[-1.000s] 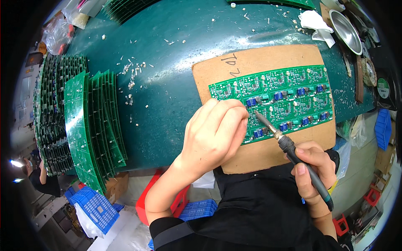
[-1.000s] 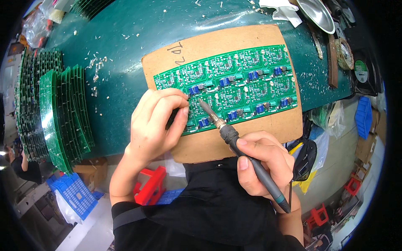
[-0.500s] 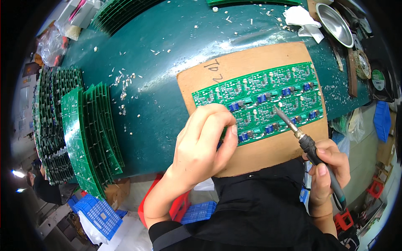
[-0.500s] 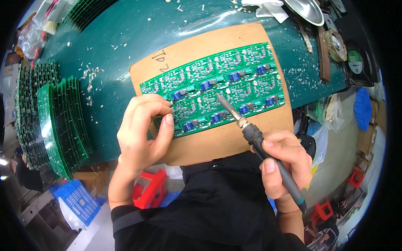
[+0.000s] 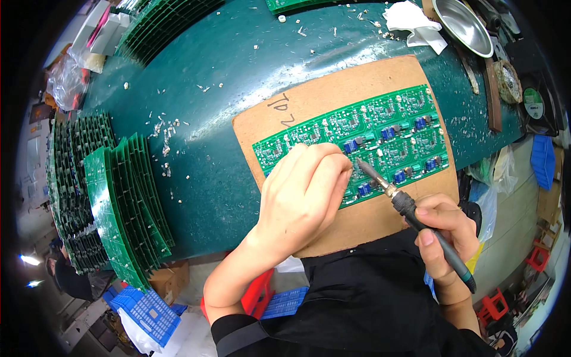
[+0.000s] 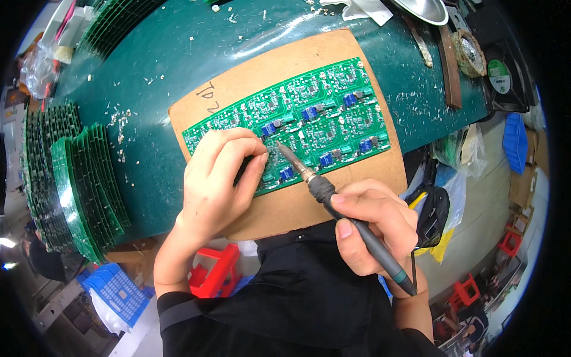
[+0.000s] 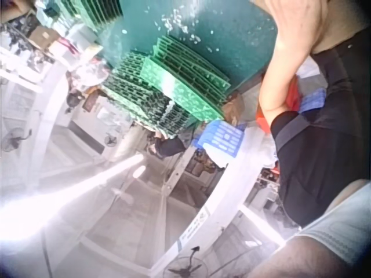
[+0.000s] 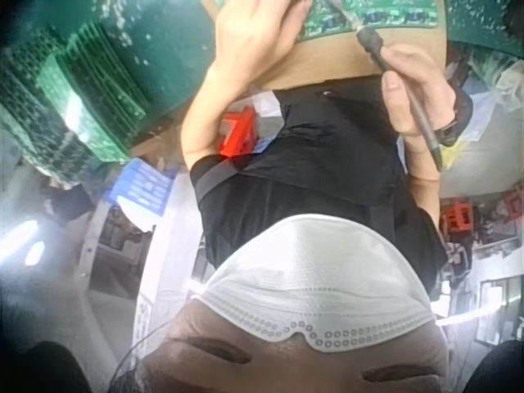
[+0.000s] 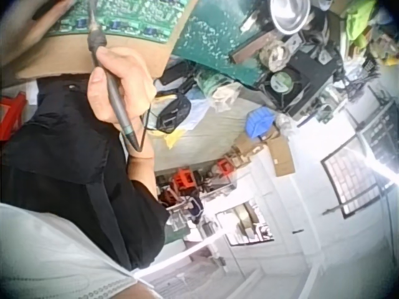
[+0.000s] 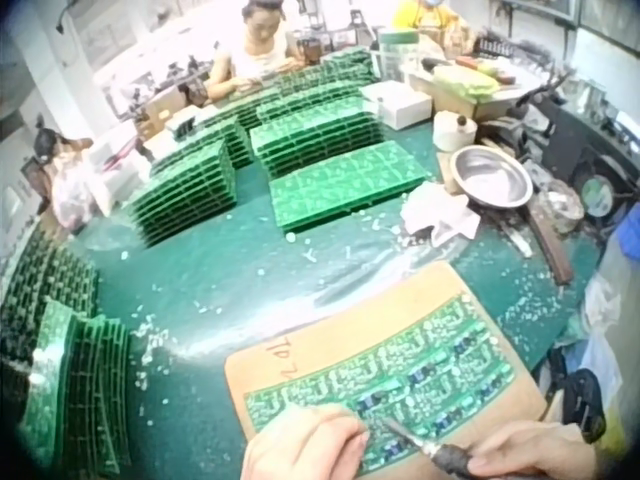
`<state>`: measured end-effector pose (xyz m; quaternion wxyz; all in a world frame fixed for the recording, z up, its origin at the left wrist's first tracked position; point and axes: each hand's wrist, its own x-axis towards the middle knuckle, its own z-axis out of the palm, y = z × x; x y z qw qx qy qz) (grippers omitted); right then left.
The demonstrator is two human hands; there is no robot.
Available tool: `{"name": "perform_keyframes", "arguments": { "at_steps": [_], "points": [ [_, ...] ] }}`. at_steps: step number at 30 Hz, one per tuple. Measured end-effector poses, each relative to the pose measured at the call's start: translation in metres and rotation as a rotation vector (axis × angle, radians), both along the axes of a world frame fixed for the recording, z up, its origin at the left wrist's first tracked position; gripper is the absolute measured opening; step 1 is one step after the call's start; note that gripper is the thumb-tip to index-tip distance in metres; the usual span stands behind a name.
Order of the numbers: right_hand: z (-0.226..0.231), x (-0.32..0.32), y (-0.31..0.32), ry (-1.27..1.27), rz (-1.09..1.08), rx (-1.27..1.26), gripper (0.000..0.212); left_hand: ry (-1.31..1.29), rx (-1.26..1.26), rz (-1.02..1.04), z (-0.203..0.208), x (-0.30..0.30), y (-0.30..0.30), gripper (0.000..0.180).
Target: The person repeatedly places circuit boards onto a padded board and solders electronic components onto the boards using a soldering iron.
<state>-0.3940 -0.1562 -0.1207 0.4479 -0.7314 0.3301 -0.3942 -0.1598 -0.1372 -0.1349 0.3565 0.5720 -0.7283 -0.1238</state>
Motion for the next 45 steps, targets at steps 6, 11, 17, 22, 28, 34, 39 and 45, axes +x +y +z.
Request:
{"name": "perform_keyframes", "arguments": {
  "at_steps": [6,11,17,22,28,34,39,45],
  "points": [
    [0.002,-0.012,-0.002,-0.049,-0.037,-0.036,0.021,-0.007,0.058,0.005,0.010,0.000,0.000,0.018],
    [0.009,-0.030,-0.003,-0.026,-0.208,0.054,0.022,0.087,0.151,0.049,0.020,-0.016,-0.009,0.018],
    [0.001,-0.035,-0.007,-0.054,-0.166,0.080,0.019,0.048,0.044,-0.047,0.005,-0.034,-0.026,0.021],
    [0.003,-0.030,-0.019,-0.030,-0.084,0.081,0.019,0.005,0.044,-0.032,0.001,-0.035,-0.030,0.020],
    [0.003,-0.033,-0.024,-0.028,-0.057,0.056,0.019,-0.022,0.068,-0.046,0.007,-0.037,-0.031,0.018],
    [0.004,-0.053,-0.021,-0.139,-0.278,0.050,0.025,0.004,0.304,0.040,0.034,-0.041,-0.033,0.017],
    [0.000,-0.063,-0.024,-0.142,-0.254,0.109,0.020,0.072,0.098,-0.096,0.013,-0.061,-0.051,0.020],
    [-0.002,-0.058,-0.030,-0.120,-0.267,0.133,0.018,-0.011,0.102,-0.087,0.009,-0.068,-0.059,0.020]
  ]
}}
